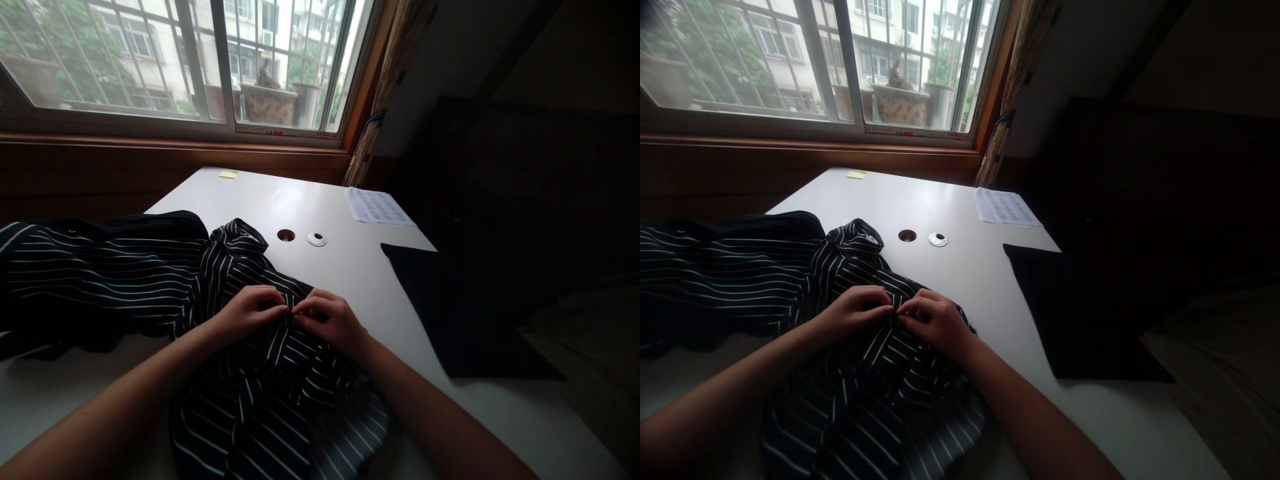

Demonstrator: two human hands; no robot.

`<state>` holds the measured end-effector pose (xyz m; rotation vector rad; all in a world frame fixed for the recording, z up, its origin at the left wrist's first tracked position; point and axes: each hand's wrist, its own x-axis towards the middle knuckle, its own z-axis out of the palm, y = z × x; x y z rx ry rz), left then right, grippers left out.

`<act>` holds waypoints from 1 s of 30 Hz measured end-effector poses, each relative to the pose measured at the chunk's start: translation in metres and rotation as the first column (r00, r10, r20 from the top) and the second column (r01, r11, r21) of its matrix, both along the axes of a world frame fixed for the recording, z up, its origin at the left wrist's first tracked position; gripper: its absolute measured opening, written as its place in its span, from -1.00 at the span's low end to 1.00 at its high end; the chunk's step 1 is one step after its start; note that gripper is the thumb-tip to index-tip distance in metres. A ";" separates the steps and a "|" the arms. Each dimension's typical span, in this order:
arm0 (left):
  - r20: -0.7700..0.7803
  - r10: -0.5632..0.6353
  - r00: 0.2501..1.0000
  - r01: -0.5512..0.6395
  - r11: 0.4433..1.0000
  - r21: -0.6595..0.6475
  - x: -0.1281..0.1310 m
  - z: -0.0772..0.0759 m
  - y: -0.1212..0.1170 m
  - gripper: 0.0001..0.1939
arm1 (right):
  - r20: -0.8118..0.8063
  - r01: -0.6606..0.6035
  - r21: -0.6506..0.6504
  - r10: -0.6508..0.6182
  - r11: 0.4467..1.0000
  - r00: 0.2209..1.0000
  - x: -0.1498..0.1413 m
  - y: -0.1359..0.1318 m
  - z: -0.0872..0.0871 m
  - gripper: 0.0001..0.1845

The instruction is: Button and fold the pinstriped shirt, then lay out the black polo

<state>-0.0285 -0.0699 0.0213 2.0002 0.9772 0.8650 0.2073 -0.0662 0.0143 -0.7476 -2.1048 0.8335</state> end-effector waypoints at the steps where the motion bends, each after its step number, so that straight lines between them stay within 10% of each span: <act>1: -0.002 -0.004 1.000 0.004 1.000 0.005 0.000 0.000 0.000 -0.80 | 0.015 -0.005 -0.001 0.005 1.000 1.000 0.000 0.000 0.000 -0.87; 30: 0.012 0.033 0.999 -0.032 0.999 -0.023 0.000 -0.002 0.002 -0.80 | -0.029 0.062 0.046 -0.060 0.997 0.998 0.003 0.000 0.000 -0.93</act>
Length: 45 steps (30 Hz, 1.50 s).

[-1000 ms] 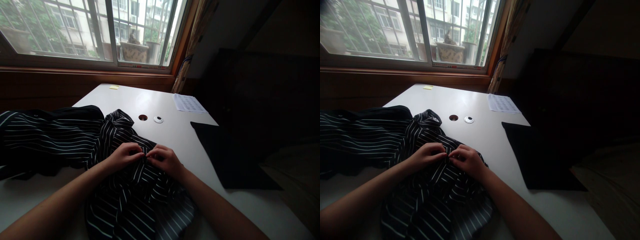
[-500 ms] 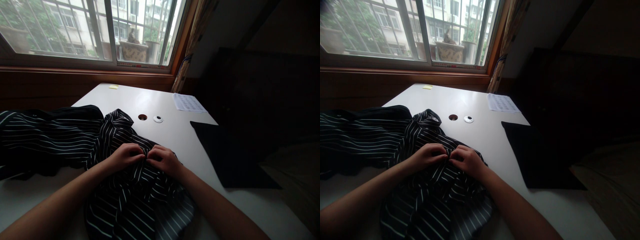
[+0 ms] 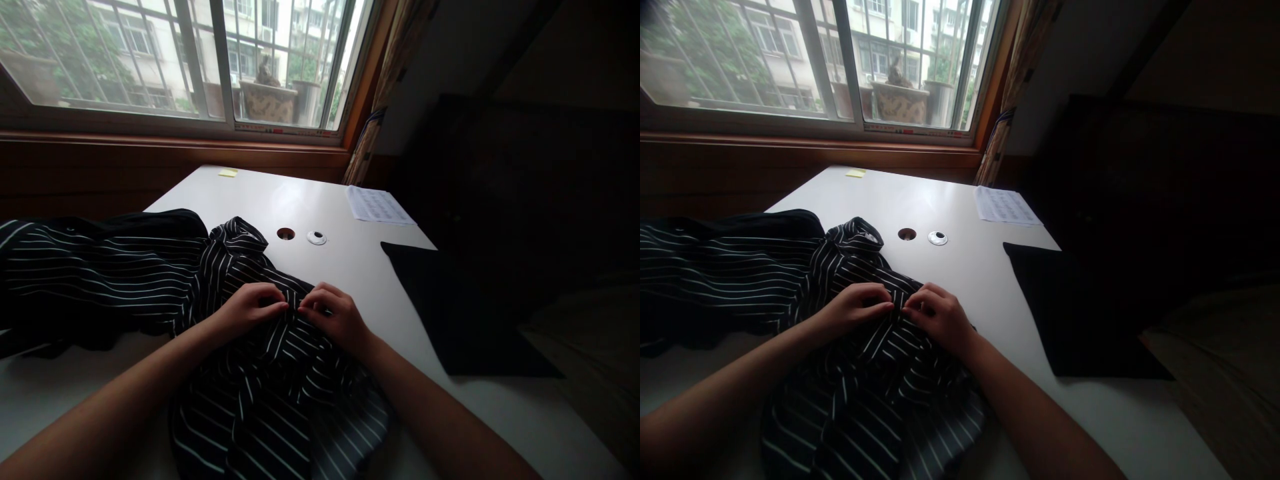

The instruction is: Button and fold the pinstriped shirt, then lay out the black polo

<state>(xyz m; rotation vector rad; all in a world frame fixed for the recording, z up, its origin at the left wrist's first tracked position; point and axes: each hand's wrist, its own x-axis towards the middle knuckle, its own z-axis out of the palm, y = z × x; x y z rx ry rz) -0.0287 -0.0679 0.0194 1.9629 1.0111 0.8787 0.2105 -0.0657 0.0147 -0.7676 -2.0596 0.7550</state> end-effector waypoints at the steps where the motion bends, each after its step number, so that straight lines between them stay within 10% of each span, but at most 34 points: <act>1: 0.002 0.000 1.000 0.000 1.000 -0.002 0.000 0.000 0.000 -0.79 | 0.009 -0.010 -0.001 0.010 1.000 1.000 0.000 0.000 -0.001 -0.92; 45: -0.035 -0.049 0.998 0.054 0.985 0.165 0.001 0.000 -0.003 -0.87 | 0.076 -0.073 -0.012 0.073 0.997 0.994 -0.002 0.002 0.002 -0.92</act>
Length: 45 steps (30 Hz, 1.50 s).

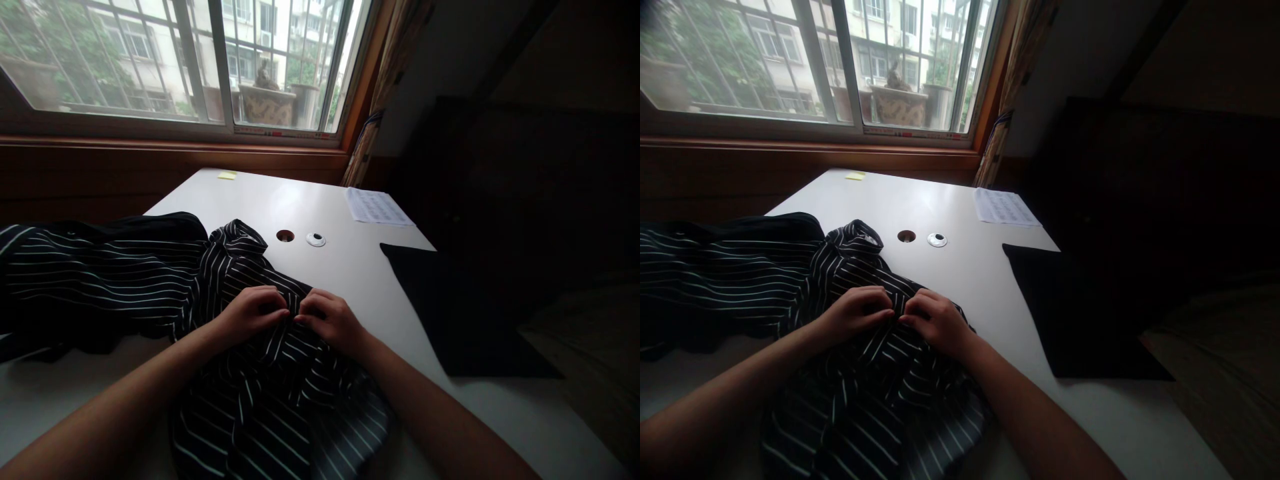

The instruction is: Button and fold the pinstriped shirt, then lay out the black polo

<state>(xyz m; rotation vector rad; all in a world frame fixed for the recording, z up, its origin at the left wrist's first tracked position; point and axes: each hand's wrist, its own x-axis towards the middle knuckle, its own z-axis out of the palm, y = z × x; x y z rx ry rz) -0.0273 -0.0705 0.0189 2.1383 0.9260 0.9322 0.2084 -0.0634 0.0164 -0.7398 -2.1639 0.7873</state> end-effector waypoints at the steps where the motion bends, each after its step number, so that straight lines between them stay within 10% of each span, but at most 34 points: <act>1: 0.010 0.026 1.000 -0.026 1.000 0.003 -0.001 0.000 0.001 -0.87 | -0.020 0.022 0.002 -0.022 1.000 1.000 0.000 0.000 0.000 -0.91; 32: 0.044 -0.022 0.999 0.026 0.996 -0.084 0.001 0.002 -0.001 -0.84 | -0.022 0.003 0.058 -0.002 0.998 1.000 0.000 -0.001 -0.003 -0.95; 41: 0.287 0.151 0.946 -0.083 0.968 -0.236 -0.005 0.017 -0.009 -0.79 | -0.272 0.374 -0.273 -0.444 0.886 0.854 0.007 0.005 -0.004 -0.84; 45: 0.361 0.178 0.915 -0.097 0.968 -0.232 -0.007 0.019 -0.012 -0.79 | -0.318 0.311 -0.267 -0.388 0.912 0.865 0.006 0.007 -0.005 -0.76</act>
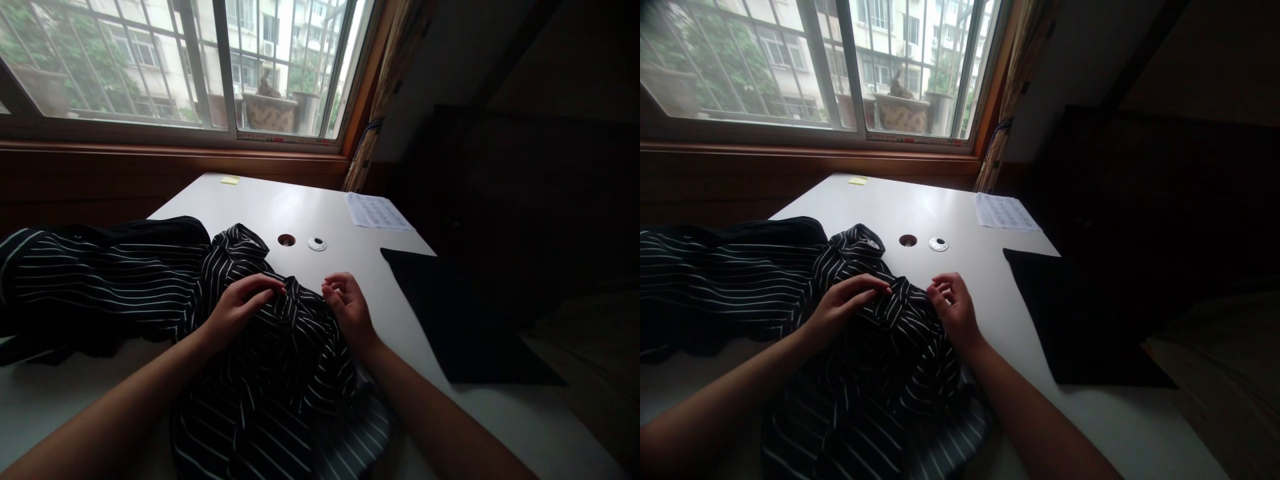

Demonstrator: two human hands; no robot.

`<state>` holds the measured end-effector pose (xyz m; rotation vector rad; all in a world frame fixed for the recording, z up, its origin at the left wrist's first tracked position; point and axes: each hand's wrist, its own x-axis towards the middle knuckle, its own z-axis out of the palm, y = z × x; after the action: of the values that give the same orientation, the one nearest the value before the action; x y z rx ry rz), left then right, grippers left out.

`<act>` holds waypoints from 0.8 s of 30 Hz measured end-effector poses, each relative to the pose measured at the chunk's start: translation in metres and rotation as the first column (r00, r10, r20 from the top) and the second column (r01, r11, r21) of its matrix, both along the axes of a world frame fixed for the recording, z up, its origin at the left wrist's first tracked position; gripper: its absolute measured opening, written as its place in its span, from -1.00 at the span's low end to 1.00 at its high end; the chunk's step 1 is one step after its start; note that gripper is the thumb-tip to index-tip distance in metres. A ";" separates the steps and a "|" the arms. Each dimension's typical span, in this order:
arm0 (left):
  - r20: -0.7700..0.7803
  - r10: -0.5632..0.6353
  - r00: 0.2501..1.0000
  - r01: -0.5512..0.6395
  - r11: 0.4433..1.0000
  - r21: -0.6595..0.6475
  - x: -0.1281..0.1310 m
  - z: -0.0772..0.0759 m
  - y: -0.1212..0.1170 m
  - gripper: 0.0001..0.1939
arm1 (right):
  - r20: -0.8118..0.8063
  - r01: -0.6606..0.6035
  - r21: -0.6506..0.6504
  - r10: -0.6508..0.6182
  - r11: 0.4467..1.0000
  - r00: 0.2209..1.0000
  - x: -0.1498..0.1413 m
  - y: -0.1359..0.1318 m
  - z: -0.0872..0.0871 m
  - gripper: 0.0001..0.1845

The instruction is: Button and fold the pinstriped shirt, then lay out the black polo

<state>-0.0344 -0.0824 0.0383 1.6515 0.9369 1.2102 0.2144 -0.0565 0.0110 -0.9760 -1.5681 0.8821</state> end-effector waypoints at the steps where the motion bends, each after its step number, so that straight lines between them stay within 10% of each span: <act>1: 0.004 -0.006 1.000 0.006 1.000 0.008 0.000 0.000 0.000 -0.79 | 0.031 -0.061 0.031 0.060 0.998 0.998 -0.001 -0.001 0.000 -0.69; 8: -0.033 -0.105 0.994 0.108 0.982 0.156 0.005 0.003 -0.004 -0.75 | 0.404 -0.322 0.083 0.264 0.943 0.876 -0.008 -0.013 0.002 -0.01; 13: -0.185 -0.121 0.975 0.182 0.917 0.354 0.003 0.005 -0.009 -0.67 | 0.353 -0.220 0.086 0.177 0.972 0.919 -0.005 -0.006 0.003 -0.72; 19: -0.362 0.118 0.925 0.204 0.649 0.733 -0.004 0.003 -0.014 -0.54 | -0.015 0.186 -0.014 -0.186 0.982 0.982 0.038 0.037 0.015 -0.74; 24: -0.325 0.230 0.917 0.163 0.529 0.833 -0.011 0.002 -0.015 -0.51 | -0.348 0.648 -0.124 -0.644 0.752 0.681 0.133 0.096 0.043 -0.59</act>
<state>-0.0457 -0.0970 0.0402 2.7822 0.5955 1.5134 0.3478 0.0391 0.0542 -1.1716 -0.7925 0.5010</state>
